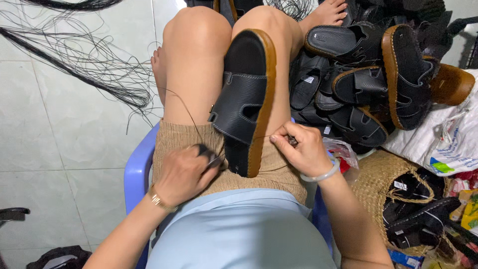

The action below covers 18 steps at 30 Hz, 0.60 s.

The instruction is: The person sits on a low chair and sews a black sandal resting on their lap. They use a needle and black thread to stitch the upper part of the sandal, repeatedly pulling the thread through the material.

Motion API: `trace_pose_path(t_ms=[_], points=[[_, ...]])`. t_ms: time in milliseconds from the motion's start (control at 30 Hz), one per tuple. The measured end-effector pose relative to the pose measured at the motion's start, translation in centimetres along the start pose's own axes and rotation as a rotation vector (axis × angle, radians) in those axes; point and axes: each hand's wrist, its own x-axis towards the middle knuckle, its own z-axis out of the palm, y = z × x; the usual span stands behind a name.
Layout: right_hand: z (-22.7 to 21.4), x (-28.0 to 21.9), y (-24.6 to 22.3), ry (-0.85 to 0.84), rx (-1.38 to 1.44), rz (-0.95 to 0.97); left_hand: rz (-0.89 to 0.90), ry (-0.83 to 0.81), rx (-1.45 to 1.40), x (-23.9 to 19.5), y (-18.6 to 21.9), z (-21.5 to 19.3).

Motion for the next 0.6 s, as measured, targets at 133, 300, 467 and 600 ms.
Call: trace_pose_path(t_ms=[133, 300, 467, 600], points=[[0.8, -0.1, -0.9, 0.027, 0.022, 0.005, -0.032, 0.059, -0.086, -1.6, 0.9, -2.1], [0.6, -0.2, 0.2, 0.032, 0.091, 0.077, 0.14, 0.26, -0.522, 0.9, 2.3, -4.5], [1.3, -0.3, 0.3, 0.064, 0.121, 0.077, 0.211, 0.064, -1.419, 1.0, 3.1, -0.6], [1.8, -0.3, 0.3, 0.098, 0.114, 0.07, -0.081, -0.053, -1.159, 1.5, 2.8, 1.1]])
